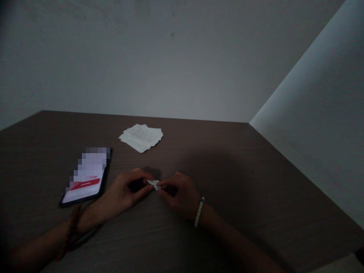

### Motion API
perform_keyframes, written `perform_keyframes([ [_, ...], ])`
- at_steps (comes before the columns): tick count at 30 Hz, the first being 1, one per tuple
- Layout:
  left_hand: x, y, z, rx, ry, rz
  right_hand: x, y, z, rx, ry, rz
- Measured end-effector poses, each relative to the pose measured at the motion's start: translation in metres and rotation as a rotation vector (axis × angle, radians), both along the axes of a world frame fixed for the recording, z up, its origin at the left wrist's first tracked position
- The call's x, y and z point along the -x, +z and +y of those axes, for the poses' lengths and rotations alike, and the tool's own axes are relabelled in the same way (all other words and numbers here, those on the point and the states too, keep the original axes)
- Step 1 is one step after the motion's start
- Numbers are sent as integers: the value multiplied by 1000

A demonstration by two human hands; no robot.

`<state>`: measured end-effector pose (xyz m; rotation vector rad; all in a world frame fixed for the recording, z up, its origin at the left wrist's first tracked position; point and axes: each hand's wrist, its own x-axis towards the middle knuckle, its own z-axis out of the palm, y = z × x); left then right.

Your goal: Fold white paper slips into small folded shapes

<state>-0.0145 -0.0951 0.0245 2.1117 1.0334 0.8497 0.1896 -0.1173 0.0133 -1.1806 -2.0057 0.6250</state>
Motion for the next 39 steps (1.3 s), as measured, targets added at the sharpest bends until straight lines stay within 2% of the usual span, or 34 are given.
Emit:
perform_keyframes([
  [24, -4, 1, -2, 118, 6, -51, 4, -2, -1, 11, -4, 56],
  [39, -4, -1, 1, 173, -23, -85, 4, -6, 1, -62, 0, 94],
])
